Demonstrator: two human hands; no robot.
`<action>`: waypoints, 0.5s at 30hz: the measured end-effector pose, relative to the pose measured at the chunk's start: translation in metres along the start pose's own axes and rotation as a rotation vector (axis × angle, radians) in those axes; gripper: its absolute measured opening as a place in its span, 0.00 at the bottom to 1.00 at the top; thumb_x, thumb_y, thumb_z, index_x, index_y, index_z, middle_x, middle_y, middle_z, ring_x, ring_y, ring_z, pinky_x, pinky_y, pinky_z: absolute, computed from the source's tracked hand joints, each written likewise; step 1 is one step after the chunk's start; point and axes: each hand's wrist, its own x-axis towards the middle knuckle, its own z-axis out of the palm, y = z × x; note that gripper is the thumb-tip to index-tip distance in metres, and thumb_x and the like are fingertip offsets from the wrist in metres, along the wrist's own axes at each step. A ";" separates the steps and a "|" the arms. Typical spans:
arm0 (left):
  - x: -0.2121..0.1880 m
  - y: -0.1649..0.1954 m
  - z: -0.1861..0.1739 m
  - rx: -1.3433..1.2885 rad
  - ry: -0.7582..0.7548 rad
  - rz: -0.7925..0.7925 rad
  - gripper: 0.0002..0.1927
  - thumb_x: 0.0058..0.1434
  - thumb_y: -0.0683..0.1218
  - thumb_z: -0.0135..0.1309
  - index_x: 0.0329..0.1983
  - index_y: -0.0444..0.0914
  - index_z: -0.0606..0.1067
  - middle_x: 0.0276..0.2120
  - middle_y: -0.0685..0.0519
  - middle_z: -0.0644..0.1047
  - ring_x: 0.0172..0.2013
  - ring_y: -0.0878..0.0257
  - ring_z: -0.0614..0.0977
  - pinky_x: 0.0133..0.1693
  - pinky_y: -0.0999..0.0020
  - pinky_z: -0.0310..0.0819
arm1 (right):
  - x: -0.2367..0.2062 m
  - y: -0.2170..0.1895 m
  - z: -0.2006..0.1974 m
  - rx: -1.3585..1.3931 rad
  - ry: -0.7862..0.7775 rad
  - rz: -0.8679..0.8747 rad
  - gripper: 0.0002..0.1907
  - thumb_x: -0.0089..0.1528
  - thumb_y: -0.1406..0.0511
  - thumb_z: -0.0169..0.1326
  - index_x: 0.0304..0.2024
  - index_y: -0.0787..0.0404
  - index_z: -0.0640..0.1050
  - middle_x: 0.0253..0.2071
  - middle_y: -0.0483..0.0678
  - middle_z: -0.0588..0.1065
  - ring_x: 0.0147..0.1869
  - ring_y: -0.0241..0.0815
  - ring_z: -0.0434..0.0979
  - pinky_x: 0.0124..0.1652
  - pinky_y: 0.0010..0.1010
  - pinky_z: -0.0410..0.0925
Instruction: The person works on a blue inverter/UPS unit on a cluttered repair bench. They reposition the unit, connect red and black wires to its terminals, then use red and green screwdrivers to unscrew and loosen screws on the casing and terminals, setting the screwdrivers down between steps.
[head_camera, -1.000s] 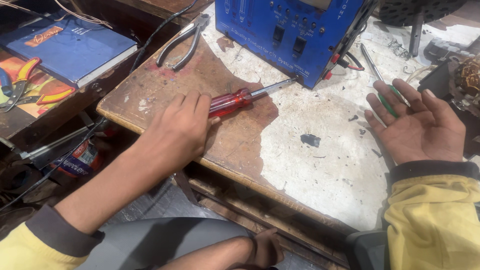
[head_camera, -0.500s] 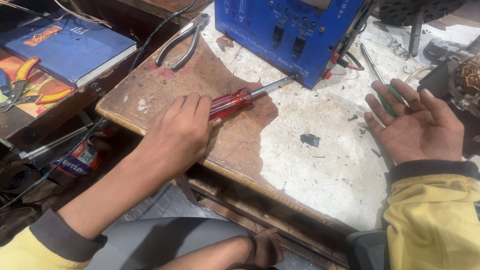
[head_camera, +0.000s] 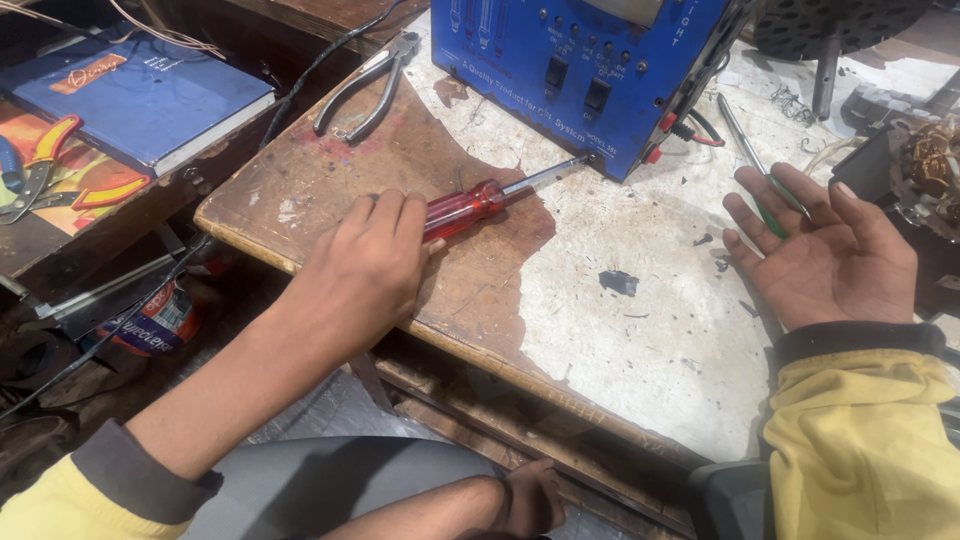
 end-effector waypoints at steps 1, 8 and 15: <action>0.000 0.000 0.000 0.004 -0.002 0.005 0.13 0.64 0.44 0.56 0.39 0.28 0.69 0.32 0.40 0.73 0.34 0.47 0.79 0.32 0.57 0.79 | 0.000 0.000 0.000 -0.004 0.000 0.002 0.26 0.64 0.57 0.52 0.60 0.65 0.71 0.70 0.60 0.66 0.75 0.56 0.64 0.72 0.49 0.54; -0.003 0.001 -0.001 -0.011 0.022 0.001 0.13 0.63 0.44 0.56 0.40 0.28 0.69 0.33 0.40 0.73 0.35 0.47 0.79 0.31 0.57 0.78 | -0.001 -0.001 0.000 -0.012 -0.007 0.003 0.27 0.63 0.56 0.52 0.61 0.65 0.71 0.70 0.60 0.66 0.75 0.56 0.63 0.72 0.48 0.54; -0.003 0.001 0.000 0.000 0.002 -0.002 0.13 0.65 0.44 0.56 0.39 0.28 0.69 0.33 0.40 0.73 0.35 0.47 0.79 0.31 0.58 0.78 | 0.000 -0.001 -0.001 -0.015 -0.009 0.000 0.27 0.64 0.56 0.52 0.61 0.65 0.70 0.70 0.60 0.66 0.75 0.55 0.63 0.72 0.49 0.55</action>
